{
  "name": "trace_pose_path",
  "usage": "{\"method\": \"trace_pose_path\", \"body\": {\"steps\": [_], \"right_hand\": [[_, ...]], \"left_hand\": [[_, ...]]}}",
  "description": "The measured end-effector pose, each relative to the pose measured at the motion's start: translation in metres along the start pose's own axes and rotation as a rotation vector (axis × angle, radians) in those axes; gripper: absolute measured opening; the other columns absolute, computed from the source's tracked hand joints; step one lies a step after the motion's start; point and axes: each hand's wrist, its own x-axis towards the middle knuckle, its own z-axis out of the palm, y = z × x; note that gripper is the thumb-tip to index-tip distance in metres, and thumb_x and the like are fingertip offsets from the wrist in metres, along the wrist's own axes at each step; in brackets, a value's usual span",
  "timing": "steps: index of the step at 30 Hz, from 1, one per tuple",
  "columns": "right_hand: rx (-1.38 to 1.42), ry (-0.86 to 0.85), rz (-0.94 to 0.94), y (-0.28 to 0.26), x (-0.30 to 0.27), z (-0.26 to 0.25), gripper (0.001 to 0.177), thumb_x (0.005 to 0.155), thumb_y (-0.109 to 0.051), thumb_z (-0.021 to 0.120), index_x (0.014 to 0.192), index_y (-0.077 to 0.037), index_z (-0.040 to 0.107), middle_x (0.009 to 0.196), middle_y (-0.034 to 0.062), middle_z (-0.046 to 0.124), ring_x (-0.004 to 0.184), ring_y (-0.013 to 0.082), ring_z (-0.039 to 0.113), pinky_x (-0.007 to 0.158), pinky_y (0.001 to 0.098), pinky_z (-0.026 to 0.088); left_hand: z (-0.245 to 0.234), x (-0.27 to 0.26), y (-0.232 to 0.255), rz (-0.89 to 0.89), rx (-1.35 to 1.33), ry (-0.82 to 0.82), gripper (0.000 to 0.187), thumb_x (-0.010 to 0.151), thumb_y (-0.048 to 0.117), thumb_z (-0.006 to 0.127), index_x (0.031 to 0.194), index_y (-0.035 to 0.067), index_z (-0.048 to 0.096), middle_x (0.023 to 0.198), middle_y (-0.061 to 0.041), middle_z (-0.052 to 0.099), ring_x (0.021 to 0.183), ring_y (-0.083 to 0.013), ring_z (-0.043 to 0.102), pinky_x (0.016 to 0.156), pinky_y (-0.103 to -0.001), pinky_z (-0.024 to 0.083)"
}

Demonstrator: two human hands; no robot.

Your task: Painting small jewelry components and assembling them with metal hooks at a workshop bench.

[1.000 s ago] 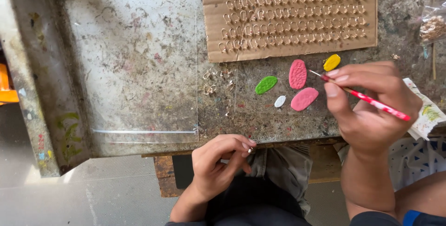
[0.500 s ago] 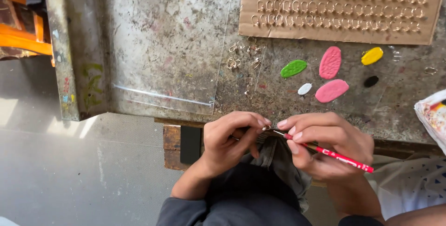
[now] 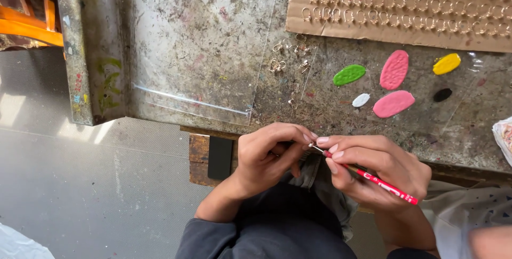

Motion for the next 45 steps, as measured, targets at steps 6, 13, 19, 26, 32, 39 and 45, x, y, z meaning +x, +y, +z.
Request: {"method": "trace_pose_path", "body": {"steps": [6, 13, 19, 26, 32, 39, 45], "right_hand": [[0.028, 0.021, -0.021, 0.0012, 0.0005, 0.0026, 0.006, 0.09, -0.002, 0.07, 0.09, -0.002, 0.064, 0.087, 0.0152, 0.074, 0.083, 0.0251, 0.082, 0.075, 0.0252, 0.065], [0.031, 0.018, -0.014, 0.0016, 0.0002, 0.0025, 0.008, 0.089, -0.001, 0.072, 0.089, -0.001, 0.064, 0.086, 0.0159, 0.074, 0.083, 0.0257, 0.082, 0.075, 0.0245, 0.064], [0.036, 0.002, -0.004, -0.0006, 0.0022, 0.0013, 0.007, 0.089, -0.001, 0.071, 0.089, -0.001, 0.064, 0.088, 0.0167, 0.074, 0.084, 0.0253, 0.082, 0.076, 0.025, 0.065], [0.05, -0.006, 0.005, 0.0002, 0.0006, 0.0003, 0.008, 0.089, -0.001, 0.072, 0.091, -0.001, 0.064, 0.089, 0.0167, 0.074, 0.085, 0.0267, 0.083, 0.078, 0.0262, 0.066], [0.043, 0.002, 0.0, 0.0004, 0.0006, 0.001, 0.007, 0.089, -0.003, 0.071, 0.09, -0.001, 0.064, 0.088, 0.0168, 0.074, 0.085, 0.0265, 0.083, 0.078, 0.026, 0.066], [0.046, 0.006, -0.035, 0.0019, 0.0016, 0.0014, 0.006, 0.09, -0.003, 0.07, 0.09, -0.001, 0.064, 0.088, 0.0164, 0.074, 0.085, 0.0259, 0.082, 0.076, 0.0256, 0.066], [0.041, 0.006, -0.028, 0.0008, 0.0024, 0.0011, 0.006, 0.09, -0.003, 0.069, 0.09, -0.001, 0.064, 0.088, 0.0158, 0.074, 0.085, 0.0261, 0.083, 0.077, 0.0258, 0.066]], "left_hand": [[-0.0011, 0.0008, 0.0001, 0.024, -0.012, -0.006, 0.002, 0.101, -0.003, 0.063, 0.103, -0.003, 0.062, 0.106, -0.022, 0.071, 0.054, -0.0176, 0.07, 0.05, -0.018, 0.056], [-0.0024, 0.0007, -0.0008, 0.024, -0.018, -0.025, 0.002, 0.102, -0.003, 0.062, 0.103, -0.002, 0.063, 0.108, -0.022, 0.071, 0.053, -0.0164, 0.07, 0.051, -0.018, 0.055], [-0.0032, 0.0008, -0.001, 0.021, -0.014, -0.032, 0.003, 0.102, -0.003, 0.062, 0.103, -0.002, 0.063, 0.108, -0.022, 0.071, 0.056, -0.0163, 0.07, 0.051, -0.018, 0.057], [-0.0028, 0.0009, -0.0009, 0.016, -0.025, -0.031, 0.003, 0.101, -0.004, 0.062, 0.103, -0.002, 0.062, 0.108, -0.022, 0.071, 0.054, -0.0171, 0.07, 0.05, -0.018, 0.056], [-0.0025, 0.0005, -0.0019, 0.028, -0.012, -0.029, 0.003, 0.101, -0.004, 0.062, 0.104, -0.002, 0.062, 0.108, -0.022, 0.071, 0.054, -0.0162, 0.07, 0.051, -0.018, 0.056], [-0.0025, -0.0008, -0.0022, 0.006, -0.036, -0.041, 0.004, 0.102, -0.005, 0.061, 0.104, -0.002, 0.061, 0.109, -0.022, 0.07, 0.054, -0.017, 0.07, 0.051, -0.018, 0.056], [-0.0028, 0.0, -0.0012, 0.014, -0.028, -0.034, 0.005, 0.101, -0.006, 0.061, 0.103, -0.002, 0.062, 0.109, -0.022, 0.07, 0.053, -0.0164, 0.07, 0.051, -0.017, 0.056]]}}
